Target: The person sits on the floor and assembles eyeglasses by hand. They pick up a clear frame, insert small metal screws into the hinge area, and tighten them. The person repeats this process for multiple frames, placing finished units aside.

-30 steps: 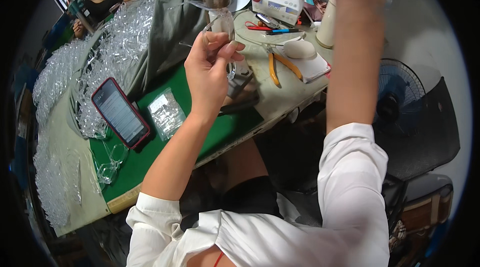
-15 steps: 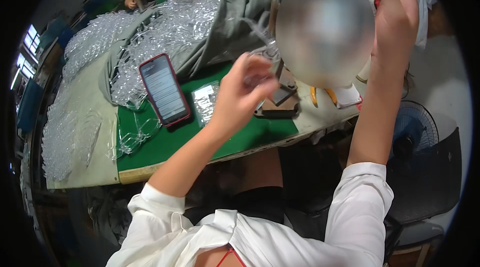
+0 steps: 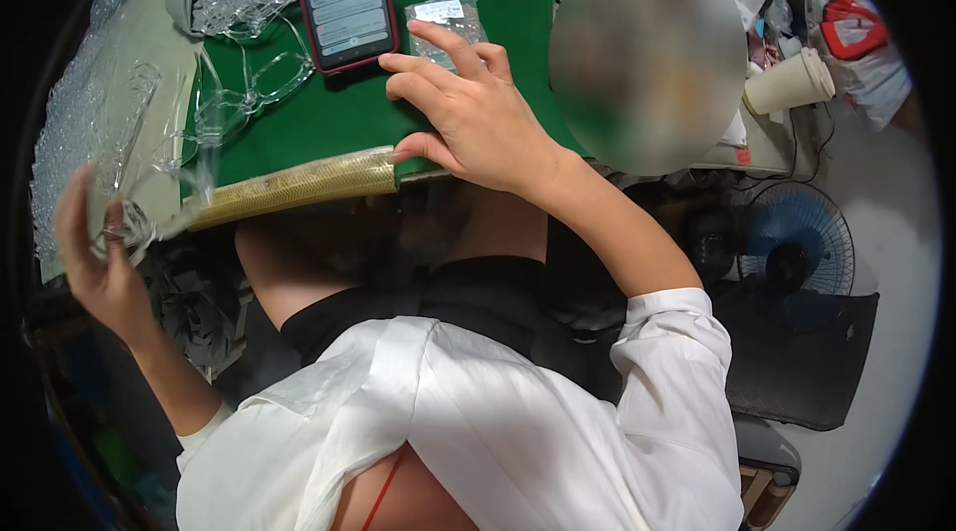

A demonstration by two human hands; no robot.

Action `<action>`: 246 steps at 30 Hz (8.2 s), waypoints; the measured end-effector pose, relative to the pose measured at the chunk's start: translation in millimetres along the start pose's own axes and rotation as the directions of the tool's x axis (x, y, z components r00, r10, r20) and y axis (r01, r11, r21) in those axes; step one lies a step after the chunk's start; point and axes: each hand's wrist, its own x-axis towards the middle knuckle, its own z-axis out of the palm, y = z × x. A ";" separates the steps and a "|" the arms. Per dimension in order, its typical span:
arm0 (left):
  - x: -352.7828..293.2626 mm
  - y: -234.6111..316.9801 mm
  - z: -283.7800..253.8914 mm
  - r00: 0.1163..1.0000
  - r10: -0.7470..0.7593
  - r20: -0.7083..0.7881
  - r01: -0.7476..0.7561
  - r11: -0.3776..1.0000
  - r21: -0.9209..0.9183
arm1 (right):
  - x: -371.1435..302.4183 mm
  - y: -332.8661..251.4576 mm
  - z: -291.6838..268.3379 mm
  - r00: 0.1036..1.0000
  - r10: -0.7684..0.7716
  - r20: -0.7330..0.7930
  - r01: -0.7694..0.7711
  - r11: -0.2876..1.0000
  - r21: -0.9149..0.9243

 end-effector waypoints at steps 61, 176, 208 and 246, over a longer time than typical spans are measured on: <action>-0.7 90.6 99.1 0.883 -0.286 0.372 0.468 0.480 -0.742 | -57.7 25.9 -17.4 0.890 0.449 0.081 -0.452 0.844 0.287; 10.8 146.3 145.5 0.849 0.269 0.456 0.325 0.414 -0.850 | -3.0 -10.1 -86.2 0.951 -0.050 -0.306 0.184 0.886 0.426; 11.6 148.0 151.4 0.848 0.265 0.459 0.367 0.331 -0.869 | -5.1 -10.2 -84.4 0.951 -0.001 -0.308 0.146 0.882 0.448; 17.7 150.8 156.8 0.876 0.244 0.416 0.360 0.242 -0.901 | -12.5 -10.2 -88.2 0.929 0.241 -0.280 -0.017 0.785 0.619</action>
